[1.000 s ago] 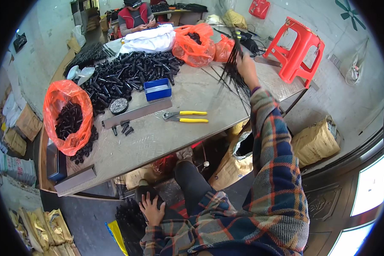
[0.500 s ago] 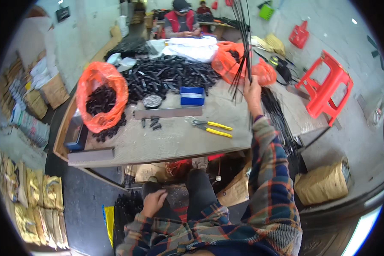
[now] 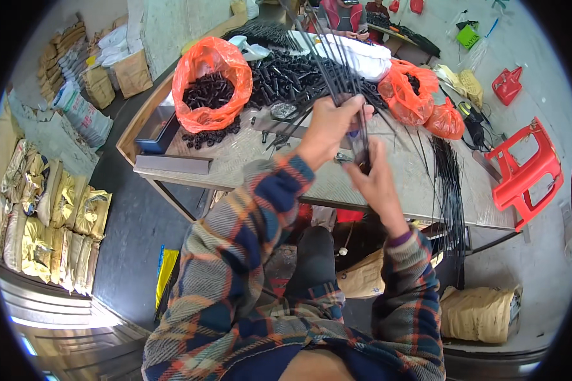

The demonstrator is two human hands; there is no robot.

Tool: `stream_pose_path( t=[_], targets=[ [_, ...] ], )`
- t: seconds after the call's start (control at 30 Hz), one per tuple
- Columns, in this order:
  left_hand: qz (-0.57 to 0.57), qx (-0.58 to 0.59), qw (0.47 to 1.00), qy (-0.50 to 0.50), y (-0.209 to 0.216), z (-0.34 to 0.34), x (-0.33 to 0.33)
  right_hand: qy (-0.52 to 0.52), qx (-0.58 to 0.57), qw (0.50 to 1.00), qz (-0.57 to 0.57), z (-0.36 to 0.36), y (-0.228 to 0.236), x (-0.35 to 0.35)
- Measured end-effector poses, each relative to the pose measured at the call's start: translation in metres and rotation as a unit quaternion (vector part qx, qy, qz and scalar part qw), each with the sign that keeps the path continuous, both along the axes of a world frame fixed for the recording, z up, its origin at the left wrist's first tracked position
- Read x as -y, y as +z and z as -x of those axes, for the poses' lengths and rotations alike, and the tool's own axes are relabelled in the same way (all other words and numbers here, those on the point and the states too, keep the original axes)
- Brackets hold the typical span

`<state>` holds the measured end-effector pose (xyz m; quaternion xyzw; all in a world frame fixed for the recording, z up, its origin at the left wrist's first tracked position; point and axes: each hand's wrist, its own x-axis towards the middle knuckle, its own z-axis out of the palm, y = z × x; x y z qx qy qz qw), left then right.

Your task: Assembling electrical components by crimping wires and attaching connectors at a workbench.

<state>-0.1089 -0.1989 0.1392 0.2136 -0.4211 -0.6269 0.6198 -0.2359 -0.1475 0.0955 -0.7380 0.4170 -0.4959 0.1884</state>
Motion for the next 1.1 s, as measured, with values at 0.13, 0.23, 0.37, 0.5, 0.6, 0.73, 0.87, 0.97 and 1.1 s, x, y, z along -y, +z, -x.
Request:
stream_pose_path(
  t=[0.13,0.23,0.37,0.5,0.6,0.73,0.87,0.97,1.1],
  targets=[
    [-0.033,0.018,0.999,0.013,-0.008,-0.019,-0.022,0.221,0.271,0.877,-0.328,-0.013,-0.018,-0.027],
    [-0.062,0.143,0.986,0.063,-0.009,-0.035,-0.031,0.22,0.344,0.855,-0.32,-0.032,-0.008,-0.029],
    [-0.04,0.026,0.999,-0.021,-0.003,-0.056,-0.029,0.231,0.269,0.879,-0.319,-0.037,-0.007,-0.029],
    [-0.017,0.066,0.997,0.023,0.006,-0.059,-0.025,0.148,0.287,0.886,-0.333,-0.025,0.0,-0.024],
    [-0.034,0.184,0.977,0.101,0.001,-0.076,-0.009,0.079,0.234,0.933,-0.261,0.041,-0.006,0.033],
    [-0.046,0.129,0.981,0.14,0.004,-0.105,-0.01,-0.12,-0.078,0.951,-0.275,0.108,0.062,0.116],
    [-0.04,0.078,0.988,0.129,0.026,-0.084,-0.027,-0.212,-0.068,0.974,-0.027,0.194,0.074,0.166],
    [0.001,0.069,0.996,0.047,0.026,-0.061,-0.026,-0.315,-0.349,0.839,0.272,0.353,-0.002,0.172],
    [-0.028,0.067,0.996,0.054,0.023,-0.075,-0.034,-0.294,-0.343,0.892,-0.026,0.313,-0.105,0.106]
  ],
)
